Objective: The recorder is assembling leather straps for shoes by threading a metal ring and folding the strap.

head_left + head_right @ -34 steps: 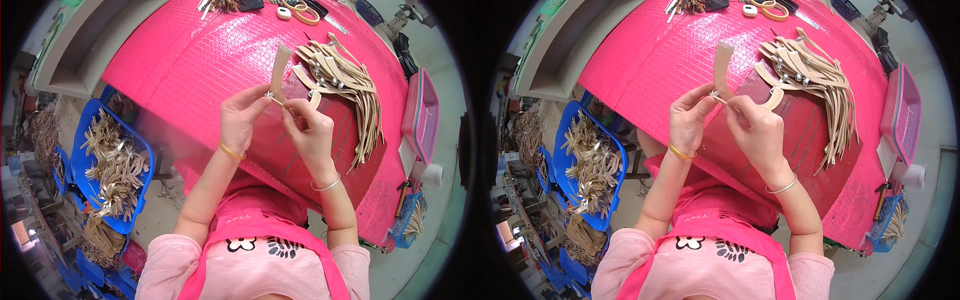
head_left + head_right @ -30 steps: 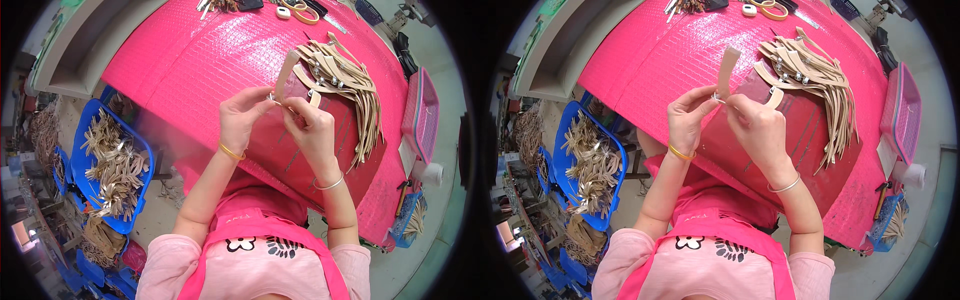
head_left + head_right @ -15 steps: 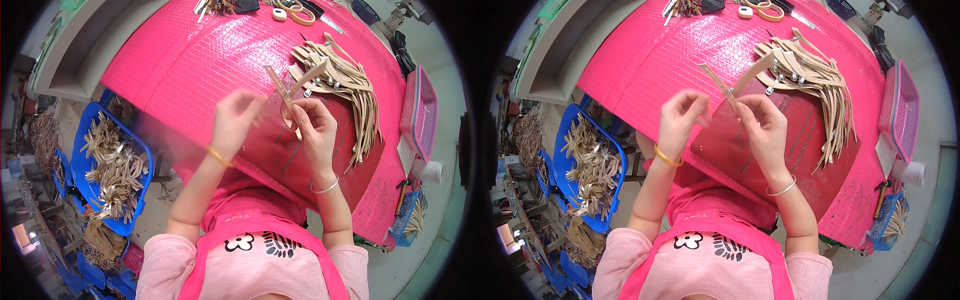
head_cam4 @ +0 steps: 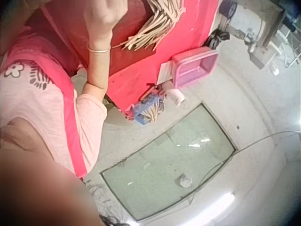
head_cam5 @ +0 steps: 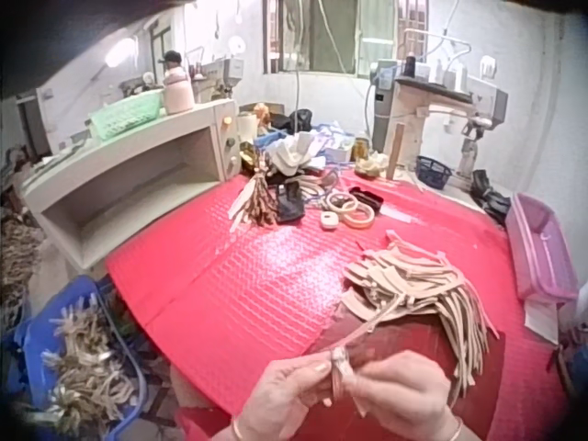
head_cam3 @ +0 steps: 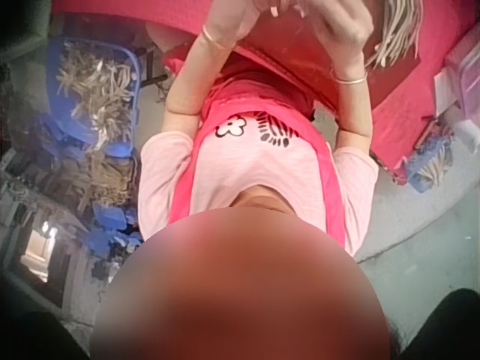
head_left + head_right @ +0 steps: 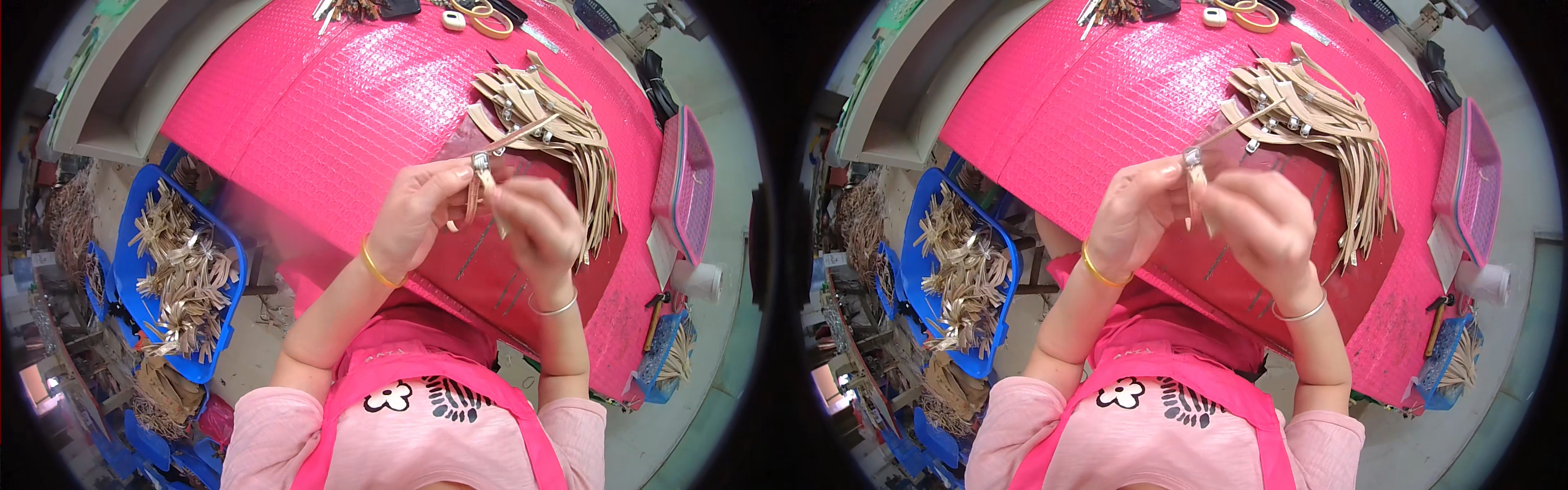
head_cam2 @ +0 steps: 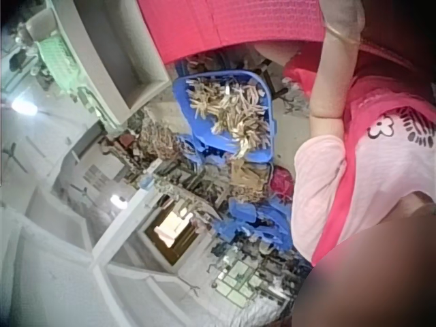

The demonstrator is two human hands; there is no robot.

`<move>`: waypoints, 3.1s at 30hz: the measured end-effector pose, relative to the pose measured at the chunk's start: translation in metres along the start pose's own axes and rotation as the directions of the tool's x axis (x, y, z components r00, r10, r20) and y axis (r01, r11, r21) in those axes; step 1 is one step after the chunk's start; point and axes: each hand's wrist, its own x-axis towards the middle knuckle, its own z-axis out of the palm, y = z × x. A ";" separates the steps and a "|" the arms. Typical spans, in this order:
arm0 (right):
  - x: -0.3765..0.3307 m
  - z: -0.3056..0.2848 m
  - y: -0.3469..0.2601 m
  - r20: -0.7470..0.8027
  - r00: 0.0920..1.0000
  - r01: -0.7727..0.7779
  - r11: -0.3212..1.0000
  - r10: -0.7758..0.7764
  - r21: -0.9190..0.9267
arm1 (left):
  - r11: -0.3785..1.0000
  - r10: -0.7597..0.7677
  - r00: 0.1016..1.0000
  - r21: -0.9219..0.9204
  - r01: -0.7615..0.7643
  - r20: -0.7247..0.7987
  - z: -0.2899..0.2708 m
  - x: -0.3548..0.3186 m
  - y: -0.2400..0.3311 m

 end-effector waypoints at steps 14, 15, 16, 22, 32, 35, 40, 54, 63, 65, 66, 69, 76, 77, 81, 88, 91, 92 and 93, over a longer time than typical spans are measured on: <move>-0.020 0.015 -0.013 -0.012 0.990 0.137 0.979 -0.140 -0.151 | 0.920 0.325 0.931 0.285 -0.271 -0.165 0.007 -0.005 -0.016; -0.020 0.016 -0.013 -0.011 0.989 0.141 0.979 -0.144 -0.149 | 0.929 0.321 0.928 0.253 -0.270 -0.188 0.007 -0.004 -0.017; -0.020 0.017 -0.013 -0.011 0.990 0.140 0.979 -0.143 -0.147 | 0.938 0.316 0.925 0.220 -0.270 -0.211 0.007 -0.004 -0.017; -0.020 0.021 -0.016 0.002 0.989 0.146 0.982 -0.147 -0.121 | 0.943 0.299 0.925 0.221 -0.249 -0.236 0.003 -0.006 -0.019; 0.004 0.025 -0.013 0.143 0.588 -0.699 0.411 0.796 0.585 | 0.810 0.226 0.974 0.559 -0.177 -0.019 -0.013 -0.020 -0.015; -0.002 0.025 -0.007 0.260 0.584 -0.647 0.247 0.769 0.722 | 0.660 0.342 0.940 0.706 -0.256 0.021 -0.011 -0.020 -0.015; -0.007 0.026 -0.021 0.341 0.608 -0.571 0.096 0.717 0.816 | 0.743 0.365 0.926 0.629 -0.229 -0.094 -0.016 -0.019 -0.005; -0.017 0.045 -0.030 0.670 0.382 -0.327 -0.584 0.637 0.742 | 0.318 0.467 0.883 0.941 -0.113 -0.052 -0.012 -0.025 -0.005; -0.017 0.040 -0.028 0.640 0.379 -0.374 -0.522 0.668 0.766 | 0.178 0.538 0.840 0.965 -0.191 0.067 -0.016 -0.027 -0.011; -0.018 0.039 -0.027 0.639 0.369 -0.380 -0.518 0.675 0.766 | 0.157 0.534 0.844 0.974 -0.165 0.057 -0.018 -0.029 -0.010; -0.019 0.038 -0.026 0.657 0.380 -0.381 -0.537 0.651 0.752 | 0.135 0.532 0.845 0.981 -0.139 0.047 -0.018 -0.030 -0.009; -0.021 0.040 -0.025 0.676 0.407 -0.385 -0.556 0.615 0.737 | 0.373 0.491 0.864 0.923 -0.094 -0.110 -0.006 -0.028 -0.006; -0.024 0.039 -0.019 0.715 0.323 -0.421 -0.582 0.620 0.696 | 0.110 0.397 0.905 0.972 -0.209 0.150 -0.022 -0.018 -0.005; -0.025 0.040 -0.018 0.713 0.323 -0.418 -0.582 0.623 0.698 | 0.064 0.426 0.886 0.971 -0.229 0.181 -0.024 -0.018 -0.008; -0.029 0.042 -0.007 0.752 0.335 -0.561 -0.520 0.568 0.644 | -0.090 0.470 0.837 0.958 -0.272 0.282 -0.027 -0.019 -0.008; -0.019 0.061 0.002 0.275 0.599 -0.727 0.366 0.752 0.581 | -0.246 0.384 0.839 0.918 -0.310 0.386 -0.024 -0.018 0.010; -0.006 0.069 0.021 0.431 0.647 -0.682 0.226 0.629 0.695 | -0.291 0.211 0.858 0.868 -0.402 0.468 -0.032 -0.013 0.028; 0.001 0.079 0.024 0.443 0.599 -0.692 0.152 0.667 0.706 | -0.282 0.195 0.858 0.865 -0.414 0.475 -0.035 -0.011 0.033; 0.005 0.087 0.029 0.457 0.547 -0.694 0.076 0.701 0.715 | -0.272 0.179 0.858 0.862 -0.427 0.481 -0.038 -0.007 0.038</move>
